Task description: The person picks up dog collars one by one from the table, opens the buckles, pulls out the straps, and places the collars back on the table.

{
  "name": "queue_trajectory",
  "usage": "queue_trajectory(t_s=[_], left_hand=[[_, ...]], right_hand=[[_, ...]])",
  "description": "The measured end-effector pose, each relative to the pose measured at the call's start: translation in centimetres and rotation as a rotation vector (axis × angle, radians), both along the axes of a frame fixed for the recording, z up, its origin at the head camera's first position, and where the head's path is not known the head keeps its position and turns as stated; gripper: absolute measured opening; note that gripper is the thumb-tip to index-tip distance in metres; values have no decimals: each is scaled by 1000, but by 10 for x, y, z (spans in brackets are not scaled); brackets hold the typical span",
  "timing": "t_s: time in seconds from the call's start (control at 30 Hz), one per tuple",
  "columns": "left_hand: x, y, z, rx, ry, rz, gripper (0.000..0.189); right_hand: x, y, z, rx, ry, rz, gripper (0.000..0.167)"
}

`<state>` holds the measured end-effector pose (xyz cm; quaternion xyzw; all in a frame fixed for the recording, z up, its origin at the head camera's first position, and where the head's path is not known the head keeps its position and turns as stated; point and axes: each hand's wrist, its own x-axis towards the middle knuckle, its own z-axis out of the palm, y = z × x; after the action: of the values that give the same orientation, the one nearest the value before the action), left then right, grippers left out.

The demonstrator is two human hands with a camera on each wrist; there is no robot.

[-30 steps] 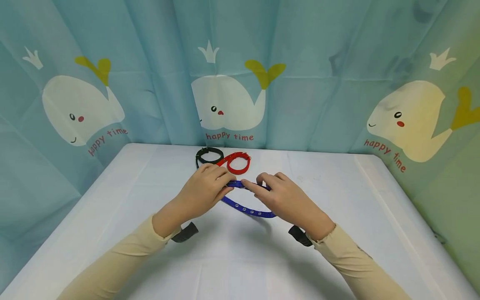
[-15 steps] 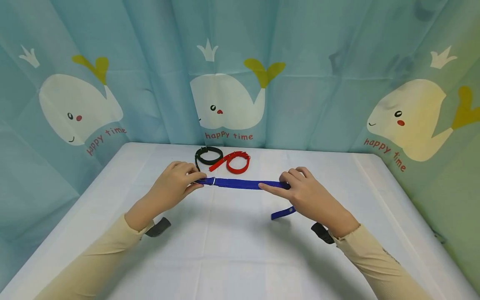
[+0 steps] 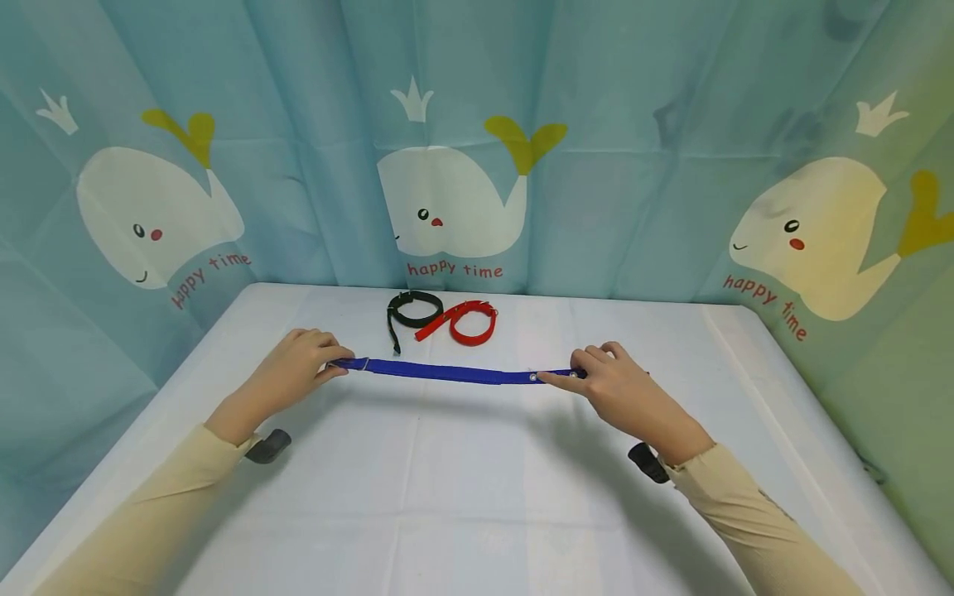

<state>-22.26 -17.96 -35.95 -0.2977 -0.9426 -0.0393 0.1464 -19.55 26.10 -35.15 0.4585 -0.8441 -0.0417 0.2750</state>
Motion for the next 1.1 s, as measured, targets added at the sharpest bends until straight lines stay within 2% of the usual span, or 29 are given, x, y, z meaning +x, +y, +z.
queue_trajectory(t_s=[0.1, 0.3, 0.6, 0.87, 1.1], left_hand=[[-1, -8, -6, -37, -38, 12, 17], [-1, -19, -14, -113, -73, -4, 16], [-1, -48, -28, -171, -131, 7, 17], [3, -67, -28, -160, -125, 23, 18], [3, -71, -30, -115, -144, 30, 20]], right_hand=[[-3, -1, -8, 11, -5, -1, 63], [-8, -8, -22, 37, -34, 12, 57], [-8, -22, -42, 146, -85, 25, 51], [-9, -42, -45, 218, -172, 11, 48], [-11, -51, -46, 270, -251, -47, 47]])
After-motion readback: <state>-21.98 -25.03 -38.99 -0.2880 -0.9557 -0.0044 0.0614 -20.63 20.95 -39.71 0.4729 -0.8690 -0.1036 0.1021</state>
